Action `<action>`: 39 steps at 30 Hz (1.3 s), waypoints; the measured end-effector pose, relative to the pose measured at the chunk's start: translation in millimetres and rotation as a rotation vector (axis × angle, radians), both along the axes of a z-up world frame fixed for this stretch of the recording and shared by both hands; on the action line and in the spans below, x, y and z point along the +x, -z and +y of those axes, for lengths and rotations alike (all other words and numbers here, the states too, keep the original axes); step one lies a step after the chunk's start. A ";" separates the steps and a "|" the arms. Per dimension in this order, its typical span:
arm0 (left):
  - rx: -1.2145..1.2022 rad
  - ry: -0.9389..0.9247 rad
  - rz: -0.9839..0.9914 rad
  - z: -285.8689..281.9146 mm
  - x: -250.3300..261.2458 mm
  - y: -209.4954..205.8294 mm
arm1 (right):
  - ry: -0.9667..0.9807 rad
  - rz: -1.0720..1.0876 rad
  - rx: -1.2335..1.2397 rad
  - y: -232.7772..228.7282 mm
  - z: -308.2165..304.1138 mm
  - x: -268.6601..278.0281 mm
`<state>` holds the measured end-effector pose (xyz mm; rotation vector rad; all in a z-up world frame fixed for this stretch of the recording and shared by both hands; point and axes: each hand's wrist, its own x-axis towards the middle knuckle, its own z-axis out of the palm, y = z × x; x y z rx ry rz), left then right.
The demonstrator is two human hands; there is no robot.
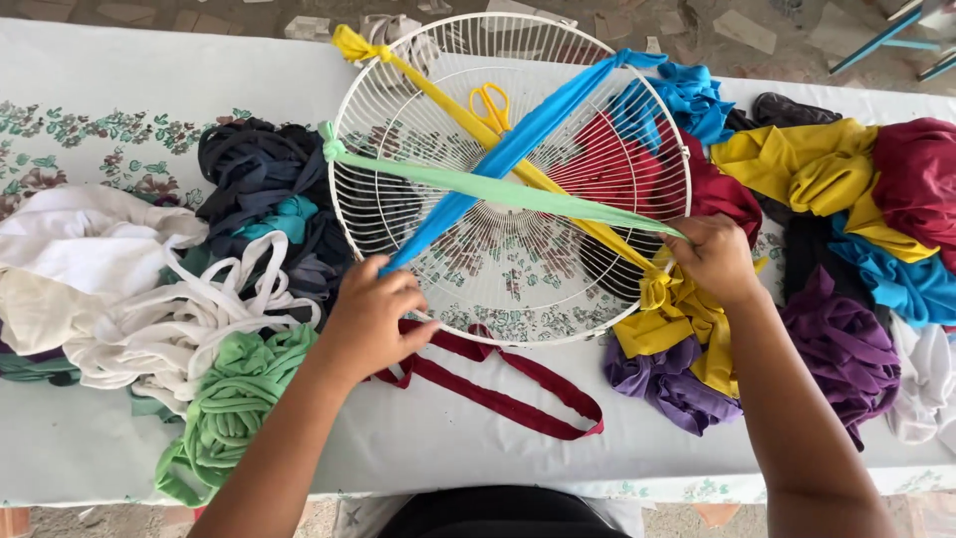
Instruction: Tying and weaving strips of colorful fabric onto a metal fan guard to create a handmade rug.
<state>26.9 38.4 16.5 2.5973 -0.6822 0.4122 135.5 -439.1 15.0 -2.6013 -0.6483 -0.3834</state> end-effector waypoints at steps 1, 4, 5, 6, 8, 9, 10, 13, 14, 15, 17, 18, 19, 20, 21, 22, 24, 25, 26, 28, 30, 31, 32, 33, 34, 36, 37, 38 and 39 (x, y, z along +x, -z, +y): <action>0.000 0.003 0.000 -2.3 -4.4 -1.6 | 0.003 0.000 0.000 6.0 -3.7 -2.1; -0.123 0.048 -0.027 -5.9 -17.2 -9.0 | 0.209 0.114 0.025 24.1 -9.1 0.1; -0.096 0.061 -0.001 -7.3 -19.6 -12.7 | 0.302 0.165 0.028 30.8 -10.9 3.1; -0.068 0.077 0.029 -8.9 -23.2 -16.1 | 0.399 0.219 0.032 38.9 -13.4 2.5; -0.041 0.093 0.279 -9.2 -22.6 -24.8 | 0.345 0.387 0.265 52.7 -25.0 8.8; -0.011 0.113 0.529 -9.8 -20.7 -29.5 | 0.286 0.551 0.500 59.1 -31.5 12.4; -0.013 0.114 0.526 -10.5 -19.4 -30.2 | 0.286 0.547 0.498 59.0 -33.0 12.3; -0.115 0.129 0.578 -10.5 -19.3 -27.6 | 0.273 0.695 0.511 62.1 -35.0 5.0; -0.062 0.102 0.514 -9.9 -18.9 -24.2 | 0.239 0.674 0.523 61.2 -34.3 4.1; -0.009 0.075 0.449 -9.5 -18.5 -20.8 | 0.204 0.653 0.535 60.4 -33.8 3.3; -0.025 0.085 0.393 -2.6 -14.9 -7.5 | 0.213 0.679 0.606 58.3 -36.1 -5.1; -0.045 0.085 0.338 0.8 -15.5 -0.6 | 0.213 0.707 0.673 57.1 -37.0 -9.7; -0.046 0.087 0.341 3.0 -16.6 -0.1 | 0.216 0.709 0.673 49.7 -31.3 -17.7; -0.082 0.092 0.270 7.2 -15.5 -1.0 | 0.259 0.885 0.843 41.4 -22.9 -20.1; -0.118 0.097 0.198 11.5 -14.5 -2.2 | 0.300 1.062 1.013 32.8 -14.4 -22.7; -0.115 0.096 0.193 13.0 -13.7 -1.0 | 0.295 1.059 1.015 38.6 -15.0 -27.1; -0.450 0.132 0.070 15.4 -15.6 3.8 | 0.350 0.986 1.100 52.3 -17.0 -39.5; -0.450 0.130 0.074 15.3 -12.3 14.5 | 0.352 0.990 1.100 52.0 -13.7 -49.6; -0.548 -0.020 -0.035 15.7 -7.6 24.6 | 0.318 0.892 1.026 51.2 -9.8 -57.9; -0.642 -0.174 -0.151 20.8 9.0 54.0 | 0.277 0.793 0.950 41.8 -0.7 -74.7; -1.110 -0.441 -0.001 30.7 32.7 92.9 | 0.261 0.584 0.849 25.8 9.8 -92.0; -1.109 -0.445 -0.005 33.5 41.5 98.2 | 0.256 0.586 0.849 22.4 8.8 -93.6; -1.241 -0.396 0.143 35.8 48.0 104.6 | 0.315 0.657 1.029 19.8 7.4 -98.2; -1.368 -0.340 0.292 37.8 54.6 111.1 | 0.375 0.727 1.209 17.4 5.5 -102.6; -1.365 -0.342 0.297 31.8 60.8 102.1 | 0.378 0.730 1.211 24.0 -8.8 -103.4; -1.311 -0.212 0.359 19.7 76.8 82.4 | 0.348 0.533 1.141 35.1 -37.5 -101.0; -1.310 -0.211 0.358 15.7 86.3 80.8 | 0.347 0.531 1.142 30.9 -37.9 -105.3; -1.302 -0.183 0.318 12.8 97.3 78.3 | 0.340 0.458 1.132 26.8 -37.6 -106.0; -1.293 -0.155 0.279 10.1 108.9 75.9 | 0.331 0.385 1.123 23.0 -37.4 -106.0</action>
